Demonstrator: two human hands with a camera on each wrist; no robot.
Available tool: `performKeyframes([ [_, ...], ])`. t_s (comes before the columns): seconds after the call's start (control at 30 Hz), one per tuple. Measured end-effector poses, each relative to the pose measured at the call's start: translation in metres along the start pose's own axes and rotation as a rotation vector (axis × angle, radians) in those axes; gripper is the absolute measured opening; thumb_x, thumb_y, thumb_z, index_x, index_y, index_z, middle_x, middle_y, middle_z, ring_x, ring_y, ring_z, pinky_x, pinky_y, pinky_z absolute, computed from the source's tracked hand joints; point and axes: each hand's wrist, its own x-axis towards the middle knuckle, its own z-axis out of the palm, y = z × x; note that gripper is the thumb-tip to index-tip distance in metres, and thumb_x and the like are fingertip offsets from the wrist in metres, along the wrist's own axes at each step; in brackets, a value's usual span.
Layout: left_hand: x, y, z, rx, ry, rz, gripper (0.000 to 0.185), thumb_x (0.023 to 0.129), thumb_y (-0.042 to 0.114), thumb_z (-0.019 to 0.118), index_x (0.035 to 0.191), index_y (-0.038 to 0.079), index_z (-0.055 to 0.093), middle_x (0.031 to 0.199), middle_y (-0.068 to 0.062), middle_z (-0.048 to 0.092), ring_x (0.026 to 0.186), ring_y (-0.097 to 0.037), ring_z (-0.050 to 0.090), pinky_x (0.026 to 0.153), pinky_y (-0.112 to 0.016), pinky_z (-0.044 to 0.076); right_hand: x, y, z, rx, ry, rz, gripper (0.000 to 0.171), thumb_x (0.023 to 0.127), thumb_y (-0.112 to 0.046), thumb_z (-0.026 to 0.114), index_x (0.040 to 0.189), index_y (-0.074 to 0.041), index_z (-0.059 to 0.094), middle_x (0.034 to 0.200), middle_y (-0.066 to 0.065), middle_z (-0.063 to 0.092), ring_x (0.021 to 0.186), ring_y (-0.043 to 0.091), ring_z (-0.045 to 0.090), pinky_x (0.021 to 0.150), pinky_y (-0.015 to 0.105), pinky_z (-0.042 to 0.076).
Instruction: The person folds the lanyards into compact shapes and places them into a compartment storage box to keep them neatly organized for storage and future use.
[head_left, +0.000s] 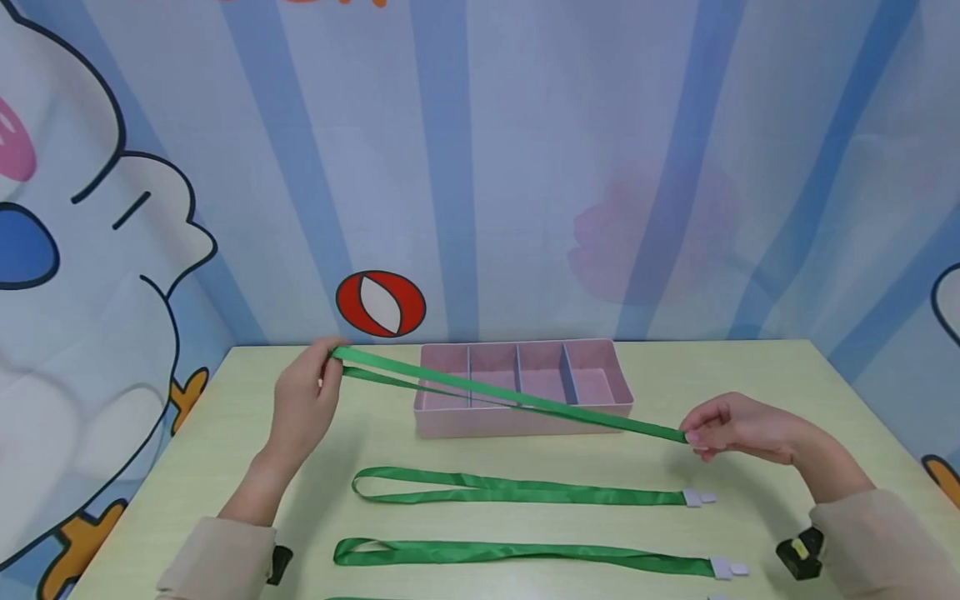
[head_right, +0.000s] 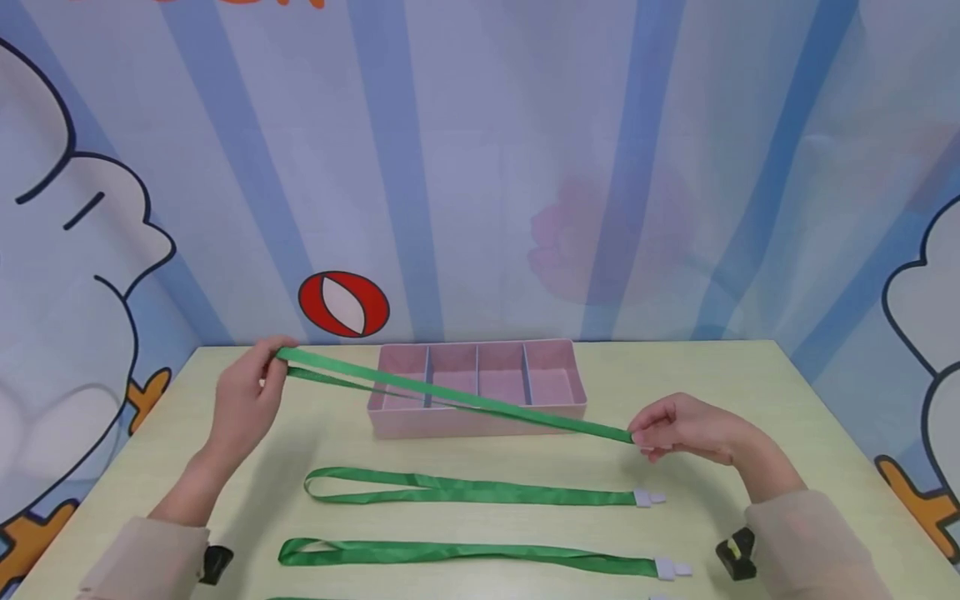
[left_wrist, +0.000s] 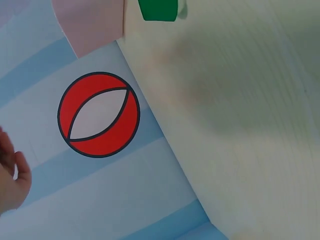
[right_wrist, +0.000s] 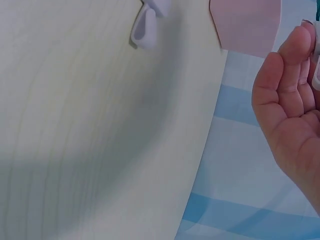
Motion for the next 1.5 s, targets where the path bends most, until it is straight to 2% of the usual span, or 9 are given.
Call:
performKeyframes([
  [0.1, -0.002, -0.001, -0.003, -0.058, -0.141, -0.116, 0.017, 0.097, 0.002, 0.04, 0.102, 0.001, 0.056, 0.077, -0.009, 0.056, 0.064, -0.016, 0.047, 0.055, -0.026, 0.04, -0.001, -0.002, -0.001, -0.01, 0.014, -0.018, 0.017, 0.094, -0.003, 0.052, 0.104, -0.002, 0.065, 0.085, -0.001, 0.064, 0.078, 0.015, 0.061, 0.078, 0.035, 0.053],
  [0.3, -0.005, -0.009, -0.012, -0.417, -0.413, -0.389, 0.021, 0.103, 0.014, 0.031, 0.106, 0.001, 0.047, 0.093, -0.017, 0.056, 0.073, -0.019, 0.054, 0.071, -0.028, 0.05, -0.002, -0.006, -0.002, -0.056, 0.071, -0.02, 0.017, 0.094, -0.006, 0.053, 0.104, -0.005, 0.067, 0.087, 0.0, 0.065, 0.08, 0.019, 0.062, 0.078, 0.035, 0.053],
  [0.4, -0.006, -0.013, -0.017, -0.542, -0.514, -0.449, 0.023, 0.103, 0.017, 0.031, 0.108, -0.001, 0.045, 0.098, -0.018, 0.054, 0.078, -0.02, 0.056, 0.078, -0.029, 0.05, -0.005, -0.009, -0.003, -0.093, 0.116, -0.001, 0.017, 0.094, -0.007, 0.054, 0.105, -0.003, 0.066, 0.088, 0.003, 0.064, 0.083, 0.024, 0.062, 0.079, 0.035, 0.052],
  [0.5, -0.006, -0.016, -0.021, -0.585, -0.584, -0.466, 0.023, 0.103, 0.018, 0.034, 0.111, -0.001, 0.045, 0.099, -0.019, 0.054, 0.081, -0.021, 0.056, 0.08, -0.028, 0.05, -0.008, -0.011, -0.005, -0.122, 0.149, 0.005, 0.017, 0.094, -0.008, 0.054, 0.106, -0.004, 0.065, 0.089, 0.005, 0.064, 0.083, 0.026, 0.062, 0.079, 0.032, 0.052],
  [0.73, -0.006, -0.021, -0.029, -0.59, -0.634, -0.444, 0.022, 0.099, 0.017, 0.046, 0.111, -0.002, 0.048, 0.095, -0.01, 0.057, 0.084, -0.017, 0.056, 0.081, -0.025, 0.049, -0.016, -0.016, -0.011, -0.151, 0.183, -0.012, 0.018, 0.095, -0.007, 0.052, 0.107, -0.008, 0.065, 0.088, 0.001, 0.064, 0.083, 0.023, 0.062, 0.079, 0.031, 0.052],
  [0.93, -0.008, -0.023, -0.035, -0.64, -0.671, -0.41, 0.017, 0.096, 0.014, 0.052, 0.102, -0.002, 0.053, 0.089, -0.005, 0.057, 0.083, -0.018, 0.055, 0.081, -0.029, 0.048, -0.022, -0.017, -0.013, -0.165, 0.195, -0.029, 0.019, 0.095, -0.005, 0.05, 0.107, -0.009, 0.065, 0.088, 0.0, 0.065, 0.082, 0.021, 0.062, 0.079, 0.03, 0.052],
  [1.17, -0.007, -0.018, -0.033, -0.591, -0.623, -0.467, 0.027, 0.097, 0.025, 0.051, 0.094, -0.001, 0.058, 0.089, -0.008, 0.059, 0.084, -0.019, 0.057, 0.082, -0.031, 0.047, -0.025, -0.019, -0.013, -0.176, 0.217, -0.031, 0.02, 0.095, -0.006, 0.051, 0.105, -0.012, 0.067, 0.086, 0.0, 0.065, 0.081, 0.018, 0.062, 0.077, 0.028, 0.052],
  [1.3, -0.007, -0.017, -0.03, -0.533, -0.606, -0.494, 0.027, 0.093, 0.025, 0.059, 0.096, -0.002, 0.061, 0.085, -0.004, 0.061, 0.083, -0.019, 0.057, 0.08, -0.033, 0.048, -0.024, -0.022, -0.012, -0.192, 0.231, -0.002, 0.019, 0.095, -0.008, 0.053, 0.108, -0.004, 0.065, 0.086, 0.0, 0.066, 0.081, 0.018, 0.062, 0.077, 0.028, 0.052],
  [1.5, -0.008, -0.019, -0.029, -0.499, -0.618, -0.494, 0.026, 0.091, 0.022, 0.061, 0.103, -0.001, 0.064, 0.089, -0.007, 0.064, 0.085, -0.022, 0.059, 0.079, -0.032, 0.049, -0.024, -0.026, -0.01, -0.229, 0.288, 0.082, 0.032, 0.093, -0.012, 0.057, 0.113, 0.013, 0.057, 0.088, 0.001, 0.066, 0.082, 0.018, 0.063, 0.078, 0.029, 0.052],
])
